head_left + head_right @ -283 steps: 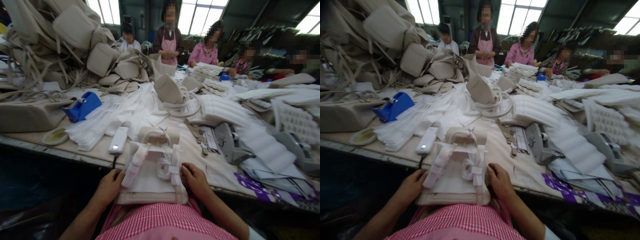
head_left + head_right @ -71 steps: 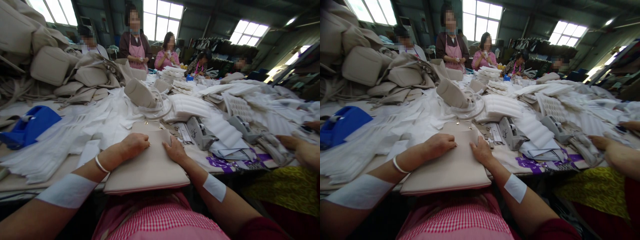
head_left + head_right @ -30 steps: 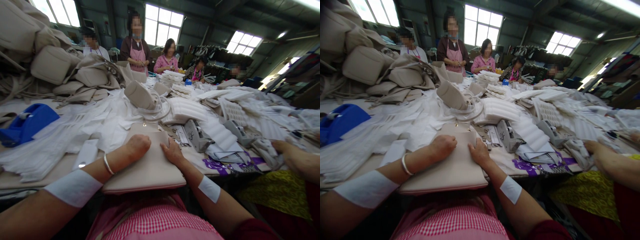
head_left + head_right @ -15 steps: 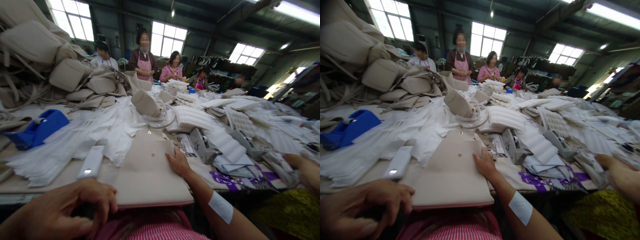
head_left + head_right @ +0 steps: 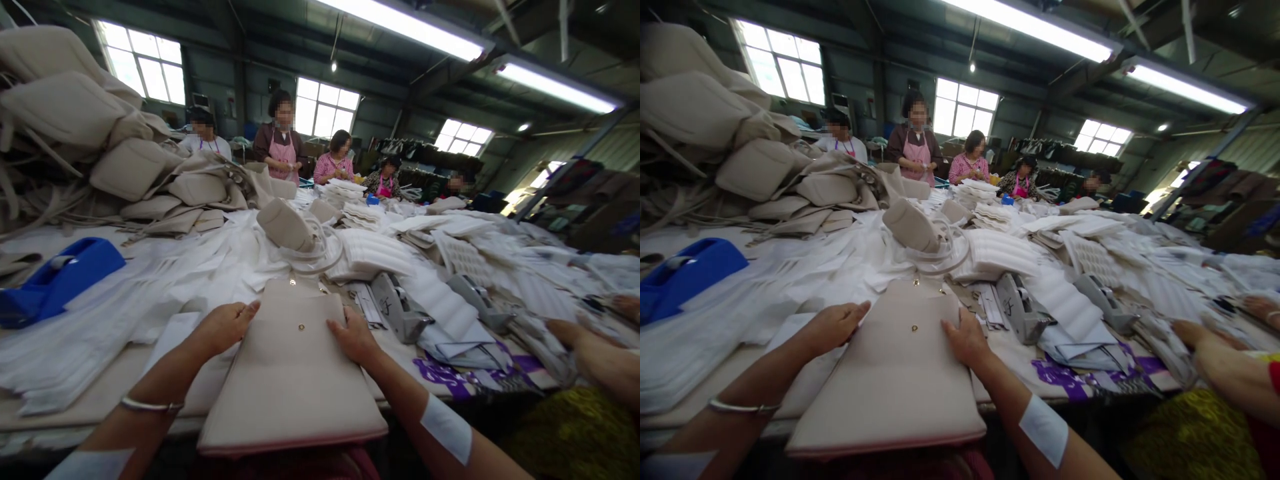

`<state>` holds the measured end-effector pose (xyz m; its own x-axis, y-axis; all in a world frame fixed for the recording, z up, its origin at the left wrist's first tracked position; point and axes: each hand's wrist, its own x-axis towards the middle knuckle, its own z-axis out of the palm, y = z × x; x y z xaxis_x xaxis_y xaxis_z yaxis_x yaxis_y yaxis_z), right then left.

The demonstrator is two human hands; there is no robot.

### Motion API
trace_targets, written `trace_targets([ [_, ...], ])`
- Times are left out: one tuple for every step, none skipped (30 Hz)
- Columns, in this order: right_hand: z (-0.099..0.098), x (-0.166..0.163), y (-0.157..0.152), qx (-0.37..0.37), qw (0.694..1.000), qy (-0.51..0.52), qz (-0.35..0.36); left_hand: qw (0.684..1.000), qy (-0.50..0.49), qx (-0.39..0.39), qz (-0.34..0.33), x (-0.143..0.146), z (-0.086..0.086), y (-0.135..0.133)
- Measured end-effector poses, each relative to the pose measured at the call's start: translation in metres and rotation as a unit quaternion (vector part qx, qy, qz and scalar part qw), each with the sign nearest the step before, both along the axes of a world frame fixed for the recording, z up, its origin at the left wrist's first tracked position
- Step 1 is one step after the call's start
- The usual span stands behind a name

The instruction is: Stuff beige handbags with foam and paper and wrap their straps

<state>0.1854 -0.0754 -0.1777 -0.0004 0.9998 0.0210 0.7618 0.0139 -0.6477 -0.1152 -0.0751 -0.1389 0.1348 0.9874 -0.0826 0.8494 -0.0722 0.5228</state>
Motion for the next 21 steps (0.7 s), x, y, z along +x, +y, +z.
trace_targets([
  [0.0,0.001,0.001,0.0,1.0,0.008,0.001,1.0,-0.003,-0.01,0.006,-0.004,-0.001,-0.001],
  [-0.002,0.001,0.002,-0.003,1.0,0.016,0.001,1.0,-0.006,-0.016,0.017,-0.011,-0.003,-0.003],
  [-0.004,0.002,0.002,-0.005,1.0,0.024,-0.001,0.999,-0.013,-0.019,0.029,-0.019,-0.005,-0.008],
  [-0.006,0.003,0.003,-0.007,0.999,0.031,-0.003,0.999,-0.026,-0.023,0.039,-0.029,-0.009,-0.014],
  [-0.009,0.003,0.003,-0.007,0.999,0.037,-0.006,0.997,-0.043,-0.032,0.054,-0.039,-0.013,-0.021],
  [-0.011,0.003,0.003,-0.007,0.999,0.041,-0.008,0.994,-0.068,-0.048,0.074,-0.048,-0.017,-0.029],
  [-0.014,0.004,0.003,-0.006,0.999,0.043,-0.01,0.987,-0.102,-0.069,0.099,-0.056,-0.022,-0.037],
  [-0.015,0.003,0.003,-0.005,0.999,0.043,-0.012,0.978,-0.138,-0.093,0.125,-0.062,-0.026,-0.046],
  [-0.016,0.003,0.004,-0.005,0.999,0.042,-0.012,0.969,-0.168,-0.114,0.144,-0.066,-0.029,-0.053],
  [-0.016,0.003,0.004,-0.005,0.999,0.041,-0.011,0.963,-0.183,-0.124,0.152,-0.068,-0.031,-0.06],
  [-0.016,0.002,0.004,-0.005,0.999,0.042,-0.01,0.966,-0.179,-0.12,0.144,-0.067,-0.032,-0.064],
  [-0.015,0.002,0.004,-0.005,0.999,0.043,-0.006,0.975,-0.156,-0.098,0.121,-0.065,-0.031,-0.067],
  [-0.014,0.002,0.005,-0.004,0.999,0.046,-0.003,0.987,-0.121,-0.064,0.085,-0.061,-0.029,-0.067],
  [-0.013,0.003,0.006,-0.002,0.999,0.049,0.002,0.995,-0.088,-0.024,0.048,-0.055,-0.026,-0.065],
  [-0.012,0.003,0.007,-0.001,0.999,0.053,0.008,0.998,-0.064,0.007,0.021,-0.049,-0.023,-0.061],
  [-0.011,0.004,0.009,0.0,0.998,0.059,0.015,0.998,-0.056,0.023,0.008,-0.042,-0.019,-0.054],
  [-0.01,0.005,0.011,-0.001,0.998,0.066,0.02,0.998,-0.058,0.025,0.011,-0.034,-0.015,-0.045],
  [-0.009,0.006,0.014,-0.003,0.997,0.073,0.023,0.998,-0.061,0.015,0.024,-0.026,-0.012,-0.034],
  [-0.009,0.007,0.017,-0.008,0.997,0.079,0.023,0.997,-0.06,-0.002,0.039,-0.017,-0.01,-0.021],
  [-0.008,0.007,0.021,-0.014,0.997,0.079,0.02,0.997,-0.049,-0.016,0.049,-0.009,-0.01,-0.008],
  [-0.008,0.007,0.024,-0.019,0.997,0.072,0.013,0.998,-0.022,-0.028,0.051,-0.001,-0.012,0.006],
])
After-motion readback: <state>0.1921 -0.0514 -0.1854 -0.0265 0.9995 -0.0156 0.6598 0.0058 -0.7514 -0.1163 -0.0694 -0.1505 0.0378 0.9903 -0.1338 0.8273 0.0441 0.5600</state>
